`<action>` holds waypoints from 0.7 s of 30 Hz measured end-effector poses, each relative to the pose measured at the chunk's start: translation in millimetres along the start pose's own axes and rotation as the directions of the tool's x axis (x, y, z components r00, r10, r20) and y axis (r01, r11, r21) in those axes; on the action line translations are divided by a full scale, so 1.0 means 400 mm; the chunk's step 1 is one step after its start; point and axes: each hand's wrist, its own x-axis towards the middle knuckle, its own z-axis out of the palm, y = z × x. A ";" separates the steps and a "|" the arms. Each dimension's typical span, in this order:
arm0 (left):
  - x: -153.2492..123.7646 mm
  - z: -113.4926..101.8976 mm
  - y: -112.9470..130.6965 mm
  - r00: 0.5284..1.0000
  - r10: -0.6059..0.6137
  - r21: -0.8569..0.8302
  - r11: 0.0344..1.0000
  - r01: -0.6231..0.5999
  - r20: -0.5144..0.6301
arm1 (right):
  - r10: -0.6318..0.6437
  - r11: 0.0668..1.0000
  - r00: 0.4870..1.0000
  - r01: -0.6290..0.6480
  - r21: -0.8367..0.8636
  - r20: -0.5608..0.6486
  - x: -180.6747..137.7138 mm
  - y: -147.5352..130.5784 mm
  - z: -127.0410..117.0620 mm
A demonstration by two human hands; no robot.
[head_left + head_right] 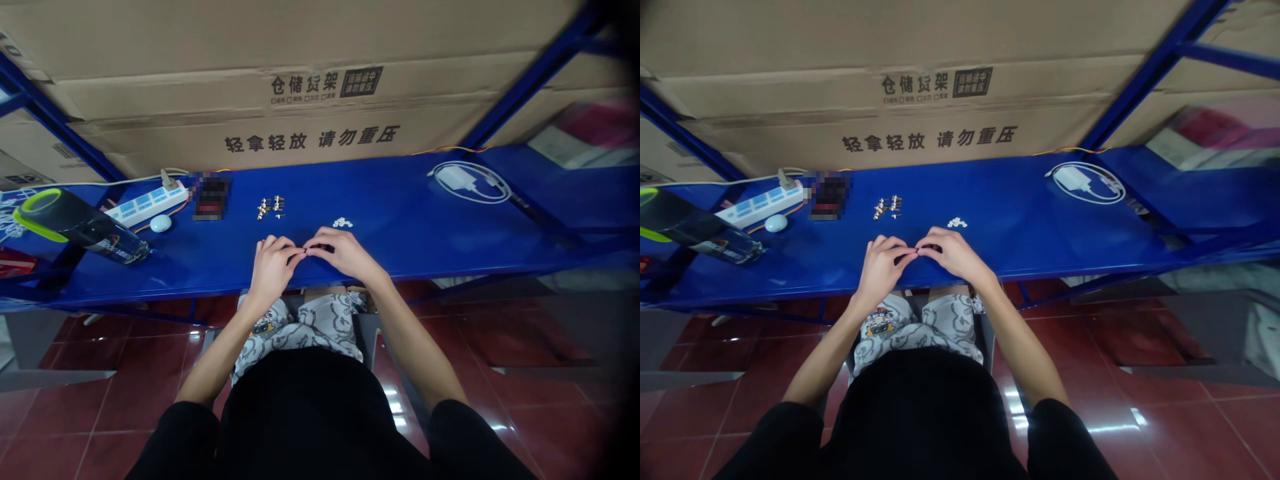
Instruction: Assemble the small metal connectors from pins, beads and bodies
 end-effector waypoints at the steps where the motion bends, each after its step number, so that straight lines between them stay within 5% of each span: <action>1: 0.000 -0.001 -0.001 1.000 0.006 -0.005 1.000 -0.006 0.005 | 0.006 1.000 1.000 -0.006 -0.001 0.001 0.000 -0.002 0.000; 11: -0.016 -0.035 0.019 0.999 0.043 0.139 0.989 -0.044 0.013 | 0.045 0.997 0.999 -0.044 -0.057 0.027 -0.014 -0.015 -0.032; 21: -0.028 -0.105 -0.028 1.000 -0.018 0.177 0.984 0.016 0.009 | 0.081 0.955 0.947 -0.163 -0.248 -0.310 -0.015 0.063 -0.034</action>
